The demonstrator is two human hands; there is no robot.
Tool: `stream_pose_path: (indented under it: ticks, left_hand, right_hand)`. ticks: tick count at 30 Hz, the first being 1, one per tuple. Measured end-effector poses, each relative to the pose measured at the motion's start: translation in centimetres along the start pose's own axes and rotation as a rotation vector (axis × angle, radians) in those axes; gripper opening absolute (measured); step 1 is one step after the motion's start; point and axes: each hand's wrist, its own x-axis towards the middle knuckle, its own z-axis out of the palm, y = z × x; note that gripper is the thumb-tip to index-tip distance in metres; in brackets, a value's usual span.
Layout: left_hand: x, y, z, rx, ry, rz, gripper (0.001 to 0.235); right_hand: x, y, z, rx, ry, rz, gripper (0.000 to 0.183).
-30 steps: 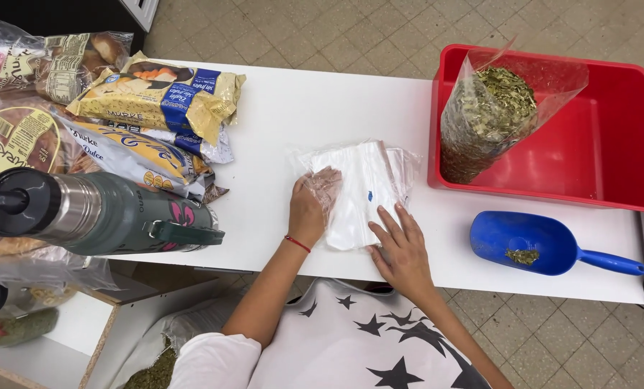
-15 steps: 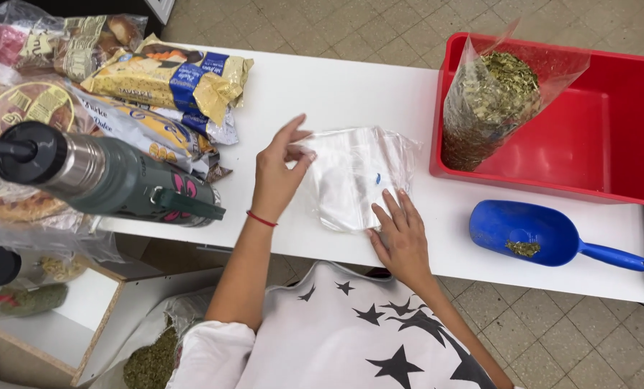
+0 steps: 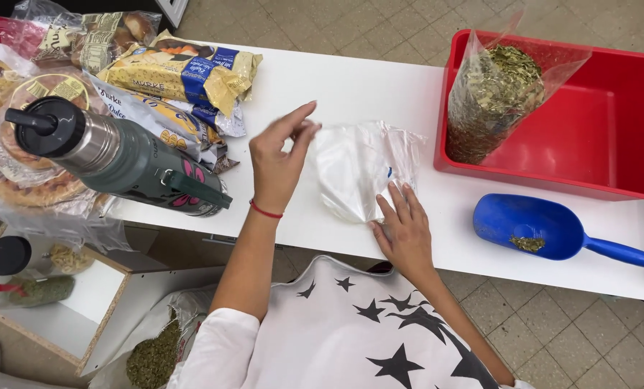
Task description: The person scoops dried herbs from a large bag into a small clear plastic bag, weighs it on a digital scale, and ties the small bag closed.
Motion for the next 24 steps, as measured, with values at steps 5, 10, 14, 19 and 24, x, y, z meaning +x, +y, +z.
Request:
stream_pose_path:
  ticks: [5, 10, 14, 19, 24]
  left_hand:
    - [4.3, 4.6, -1.6, 0.017, 0.041, 0.25, 0.019]
    - [5.8, 10.3, -4.0, -0.019, 0.059, 0.406, 0.011]
    - [4.8, 13.5, -5.8, -0.242, -0.134, 0.314, 0.016]
    - [1.9, 14.7, -8.1, -0.472, -0.223, 0.149, 0.019]
    - [-0.8, 15.0, -10.8, -0.344, -0.148, 0.106, 0.012]
  right_hand:
    - [0.1, -0.1, -0.4, -0.01, 0.052, -0.048, 0.044]
    - [0.1, -0.6, -1.7, 0.041, 0.105, -0.11, 0.044]
    - [2.0, -2.8, -5.8, 0.454, 0.18, -0.059, 0.05]
    - [6.4, -5.4, -4.9, 1.654, -0.373, 0.384, 0.09]
    - [3.6, -7.8, 0.8, 2.572, -1.092, 0.027, 0.083]
